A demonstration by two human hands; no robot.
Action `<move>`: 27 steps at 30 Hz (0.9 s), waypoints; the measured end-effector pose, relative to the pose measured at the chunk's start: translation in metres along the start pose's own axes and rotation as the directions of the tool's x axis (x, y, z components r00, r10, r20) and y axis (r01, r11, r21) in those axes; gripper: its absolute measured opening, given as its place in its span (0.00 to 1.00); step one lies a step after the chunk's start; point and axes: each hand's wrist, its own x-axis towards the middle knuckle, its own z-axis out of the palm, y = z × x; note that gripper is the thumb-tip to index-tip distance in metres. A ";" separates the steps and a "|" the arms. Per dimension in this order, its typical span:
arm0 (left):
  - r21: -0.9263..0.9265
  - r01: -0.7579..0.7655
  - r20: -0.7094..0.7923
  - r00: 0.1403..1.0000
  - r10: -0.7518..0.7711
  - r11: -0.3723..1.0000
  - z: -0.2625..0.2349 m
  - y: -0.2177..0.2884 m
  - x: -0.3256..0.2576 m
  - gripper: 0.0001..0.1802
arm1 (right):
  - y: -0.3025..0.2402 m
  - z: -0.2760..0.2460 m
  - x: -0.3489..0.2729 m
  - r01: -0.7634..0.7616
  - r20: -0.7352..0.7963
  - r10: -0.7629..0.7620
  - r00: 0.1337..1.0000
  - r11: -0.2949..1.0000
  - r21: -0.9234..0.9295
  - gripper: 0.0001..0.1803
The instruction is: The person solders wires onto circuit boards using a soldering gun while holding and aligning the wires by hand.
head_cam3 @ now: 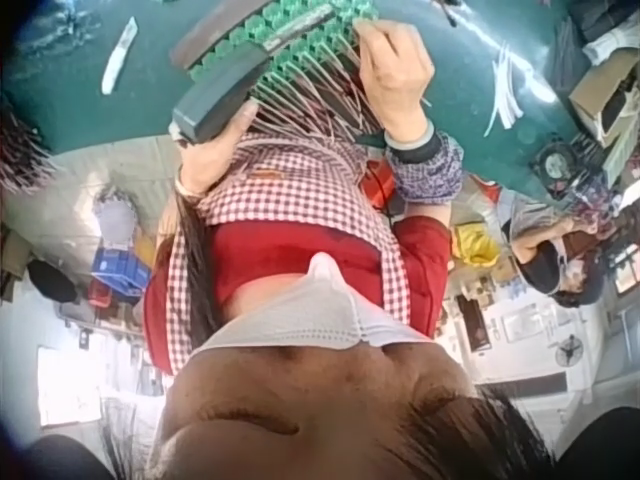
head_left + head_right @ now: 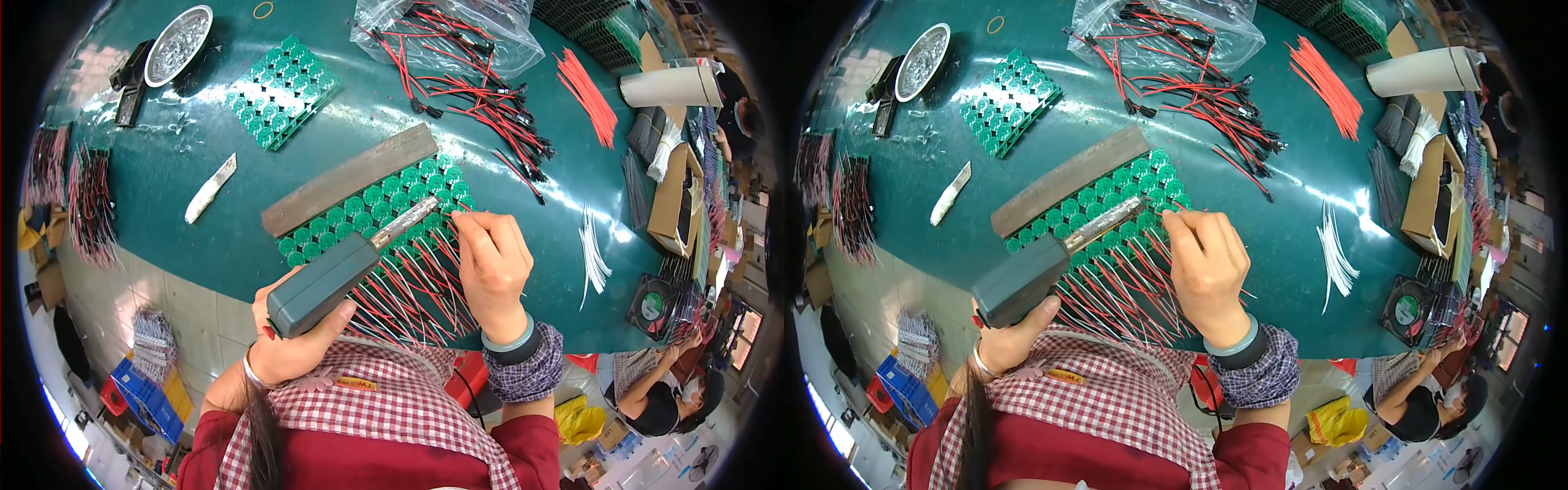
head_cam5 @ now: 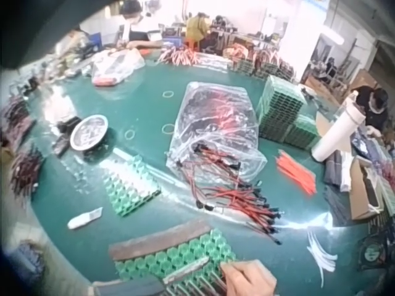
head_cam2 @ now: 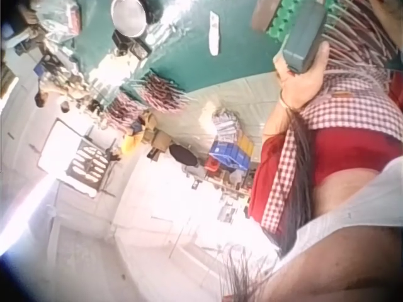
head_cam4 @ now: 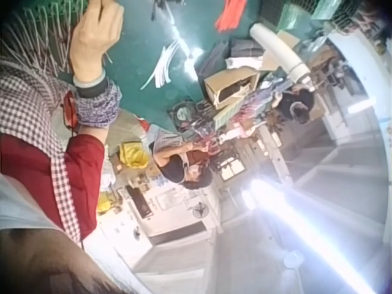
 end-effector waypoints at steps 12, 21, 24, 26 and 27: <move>0.046 -0.053 0.044 0.998 0.051 0.998 0.002 -0.002 0.001 0.10 | -0.004 -0.001 0.000 0.034 0.049 -0.030 0.998 0.997 -0.073 0.15; 0.073 -0.084 0.044 0.996 0.081 0.994 0.005 -0.002 0.003 0.09 | -0.007 -0.002 0.002 0.044 0.062 -0.039 0.997 0.996 -0.082 0.15; 0.092 -0.101 0.062 0.994 0.095 0.991 0.004 -0.003 0.003 0.09 | -0.006 -0.001 0.001 0.038 0.063 -0.032 0.997 0.995 -0.092 0.15; 0.081 -0.089 0.061 0.995 0.084 0.993 0.003 -0.001 0.001 0.09 | -0.002 0.001 -0.001 0.084 0.050 -0.078 0.996 0.988 -0.131 0.12; 0.081 -0.088 0.061 0.995 0.084 0.993 0.002 -0.003 0.000 0.09 | -0.002 0.001 -0.001 0.083 0.050 -0.077 0.996 0.988 -0.131 0.12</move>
